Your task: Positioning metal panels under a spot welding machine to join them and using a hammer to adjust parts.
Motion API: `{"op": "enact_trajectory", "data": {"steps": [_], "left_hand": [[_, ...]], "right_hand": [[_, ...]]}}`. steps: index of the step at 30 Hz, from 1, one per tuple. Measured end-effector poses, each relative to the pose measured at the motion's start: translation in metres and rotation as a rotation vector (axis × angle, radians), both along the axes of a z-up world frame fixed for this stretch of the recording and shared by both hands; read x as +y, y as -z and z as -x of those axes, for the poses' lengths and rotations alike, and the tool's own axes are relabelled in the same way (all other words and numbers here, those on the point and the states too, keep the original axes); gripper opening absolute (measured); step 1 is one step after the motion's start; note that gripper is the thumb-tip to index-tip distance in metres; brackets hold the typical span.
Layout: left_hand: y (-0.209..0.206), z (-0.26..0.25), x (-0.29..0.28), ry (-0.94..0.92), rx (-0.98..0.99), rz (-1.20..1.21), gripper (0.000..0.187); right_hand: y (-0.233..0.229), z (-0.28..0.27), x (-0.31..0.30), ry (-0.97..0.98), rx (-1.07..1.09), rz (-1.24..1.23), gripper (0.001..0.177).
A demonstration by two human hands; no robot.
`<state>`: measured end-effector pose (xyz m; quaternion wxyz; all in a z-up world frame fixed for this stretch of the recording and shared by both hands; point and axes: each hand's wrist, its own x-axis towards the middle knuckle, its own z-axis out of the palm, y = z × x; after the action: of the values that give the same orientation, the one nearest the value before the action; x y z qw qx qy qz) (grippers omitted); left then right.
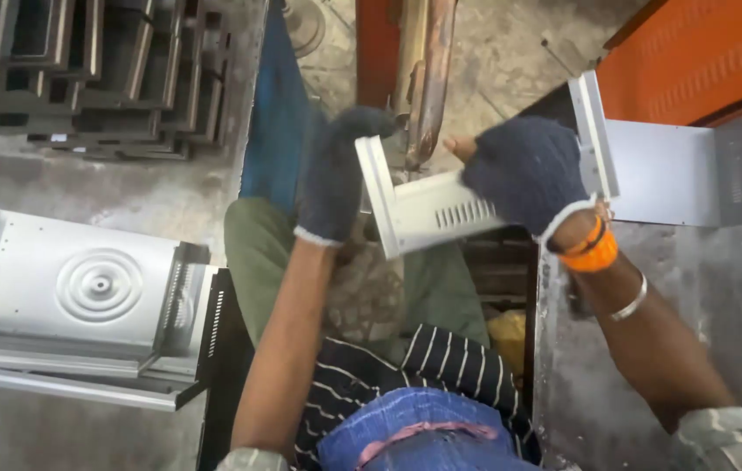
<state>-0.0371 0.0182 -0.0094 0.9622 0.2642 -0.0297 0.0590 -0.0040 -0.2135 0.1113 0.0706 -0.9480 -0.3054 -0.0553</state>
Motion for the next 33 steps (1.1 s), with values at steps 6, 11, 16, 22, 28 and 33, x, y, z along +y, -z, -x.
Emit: {"op": "enact_trajectory", "data": {"steps": [6, 11, 16, 22, 28, 33], "left_hand": [[0.169, 0.078, 0.08, -0.117, 0.452, -0.707, 0.031], [0.252, 0.141, 0.086, -0.637, 0.227, -1.348, 0.044], [0.094, 0.113, 0.08, -0.487, 0.307, -1.366, 0.03], [-0.086, 0.073, 0.027, -0.31, 0.265, -1.535, 0.048], [-0.099, 0.009, 0.015, -0.334, -0.058, -1.97, 0.05], [-0.104, -0.029, 0.027, -0.386, -0.17, -2.044, 0.043]], "right_hand": [[-0.042, 0.043, -0.041, 0.315, 0.619, -0.615, 0.034], [0.05, 0.043, -0.138, 0.38, 0.727, -1.099, 0.051], [0.146, 0.037, -0.15, 0.281, 0.88, -1.735, 0.059], [0.184, 0.031, -0.096, 0.314, 0.775, -1.554, 0.061], [0.099, 0.02, 0.033, 0.066, 0.409, -1.492, 0.05], [0.13, -0.034, 0.068, 0.125, 0.379, -1.748, 0.043]]}}
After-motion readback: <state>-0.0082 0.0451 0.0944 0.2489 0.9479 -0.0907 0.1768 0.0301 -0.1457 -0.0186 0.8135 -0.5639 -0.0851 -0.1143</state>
